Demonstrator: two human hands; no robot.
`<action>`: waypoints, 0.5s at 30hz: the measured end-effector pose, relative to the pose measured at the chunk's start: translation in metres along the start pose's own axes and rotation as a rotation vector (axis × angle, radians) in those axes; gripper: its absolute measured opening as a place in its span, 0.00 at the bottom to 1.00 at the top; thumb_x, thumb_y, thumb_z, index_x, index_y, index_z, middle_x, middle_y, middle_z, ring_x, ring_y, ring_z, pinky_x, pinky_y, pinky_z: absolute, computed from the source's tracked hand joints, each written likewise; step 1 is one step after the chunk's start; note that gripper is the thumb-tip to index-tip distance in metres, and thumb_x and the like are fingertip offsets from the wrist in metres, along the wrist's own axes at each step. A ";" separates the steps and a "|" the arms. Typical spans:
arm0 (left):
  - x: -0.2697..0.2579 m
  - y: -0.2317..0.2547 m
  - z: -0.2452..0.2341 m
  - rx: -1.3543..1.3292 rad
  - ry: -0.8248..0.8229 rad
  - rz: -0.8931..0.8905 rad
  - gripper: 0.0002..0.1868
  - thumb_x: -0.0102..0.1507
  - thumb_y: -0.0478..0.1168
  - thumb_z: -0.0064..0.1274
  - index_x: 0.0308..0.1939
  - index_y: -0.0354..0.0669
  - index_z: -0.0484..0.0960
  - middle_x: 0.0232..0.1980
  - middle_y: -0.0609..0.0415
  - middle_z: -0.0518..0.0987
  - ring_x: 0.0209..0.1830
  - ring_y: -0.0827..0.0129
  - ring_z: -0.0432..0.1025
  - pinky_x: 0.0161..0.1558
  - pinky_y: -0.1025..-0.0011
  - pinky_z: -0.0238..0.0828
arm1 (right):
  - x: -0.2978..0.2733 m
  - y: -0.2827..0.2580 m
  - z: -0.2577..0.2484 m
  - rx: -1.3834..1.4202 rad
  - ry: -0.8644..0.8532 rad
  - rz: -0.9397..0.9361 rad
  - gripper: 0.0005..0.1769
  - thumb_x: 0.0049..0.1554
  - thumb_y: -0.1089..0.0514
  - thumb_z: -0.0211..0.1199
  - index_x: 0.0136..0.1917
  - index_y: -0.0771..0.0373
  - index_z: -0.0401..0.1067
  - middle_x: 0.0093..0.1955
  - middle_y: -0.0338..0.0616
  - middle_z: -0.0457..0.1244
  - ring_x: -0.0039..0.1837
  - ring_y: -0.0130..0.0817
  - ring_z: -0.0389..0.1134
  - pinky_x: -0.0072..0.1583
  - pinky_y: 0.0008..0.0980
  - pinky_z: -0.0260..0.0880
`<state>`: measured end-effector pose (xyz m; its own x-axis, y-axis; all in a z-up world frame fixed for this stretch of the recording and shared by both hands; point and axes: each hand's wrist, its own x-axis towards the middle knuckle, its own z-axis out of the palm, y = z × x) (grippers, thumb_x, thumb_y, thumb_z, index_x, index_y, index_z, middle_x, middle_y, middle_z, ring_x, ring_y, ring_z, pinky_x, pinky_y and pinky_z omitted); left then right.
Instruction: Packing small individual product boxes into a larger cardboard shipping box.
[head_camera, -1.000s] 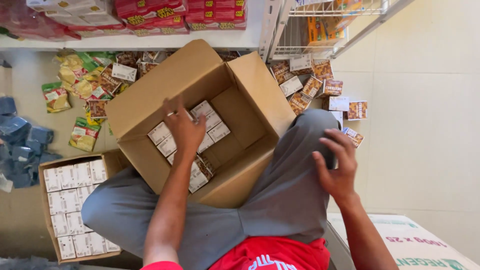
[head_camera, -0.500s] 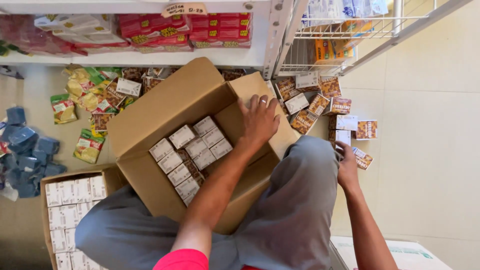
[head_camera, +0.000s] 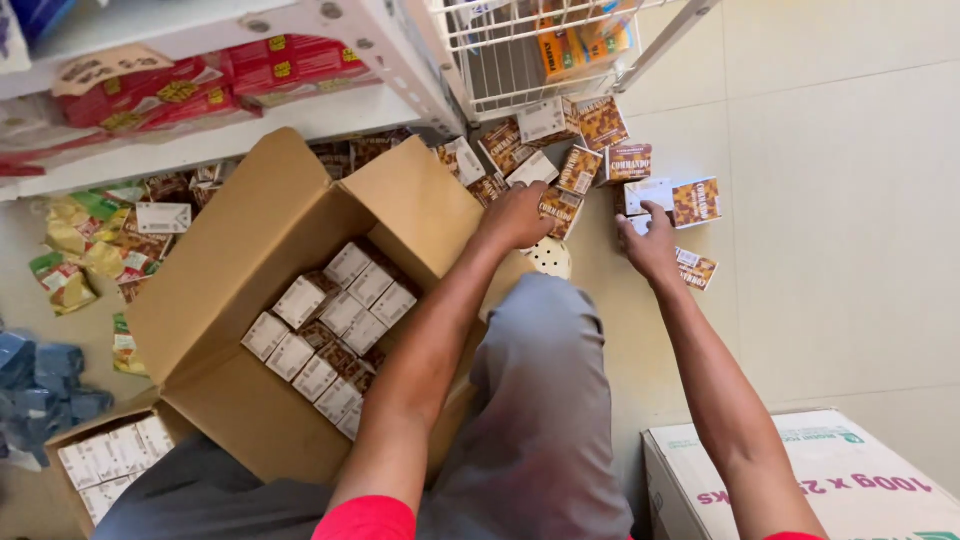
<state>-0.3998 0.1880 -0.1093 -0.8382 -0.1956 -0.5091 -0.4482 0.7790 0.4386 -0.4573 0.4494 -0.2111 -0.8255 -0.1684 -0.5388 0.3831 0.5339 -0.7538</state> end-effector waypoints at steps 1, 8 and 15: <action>0.017 -0.008 0.020 -0.087 -0.017 0.025 0.33 0.56 0.49 0.59 0.65 0.44 0.74 0.62 0.38 0.75 0.63 0.44 0.69 0.64 0.51 0.64 | 0.022 0.024 0.006 -0.130 0.041 -0.124 0.38 0.57 0.43 0.66 0.72 0.67 0.63 0.63 0.54 0.65 0.59 0.47 0.70 0.60 0.43 0.71; 0.100 -0.020 0.090 -0.258 -0.116 0.102 0.32 0.56 0.43 0.61 0.64 0.43 0.75 0.61 0.39 0.80 0.62 0.47 0.74 0.62 0.60 0.71 | 0.073 0.058 0.062 0.484 -0.216 0.206 0.31 0.64 0.46 0.58 0.75 0.63 0.61 0.71 0.47 0.61 0.69 0.41 0.64 0.64 0.47 0.70; 0.138 -0.033 0.117 -0.282 -0.190 0.153 0.40 0.55 0.40 0.65 0.70 0.42 0.65 0.64 0.39 0.76 0.65 0.47 0.70 0.63 0.61 0.67 | 0.073 0.030 0.075 0.673 -0.287 0.265 0.37 0.65 0.49 0.52 0.82 0.57 0.45 0.78 0.43 0.55 0.77 0.45 0.58 0.68 0.49 0.65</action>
<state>-0.4642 0.2049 -0.2803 -0.8413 0.0446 -0.5387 -0.4125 0.5910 0.6932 -0.4751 0.3910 -0.3010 -0.5666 -0.3624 -0.7400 0.7977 -0.0163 -0.6028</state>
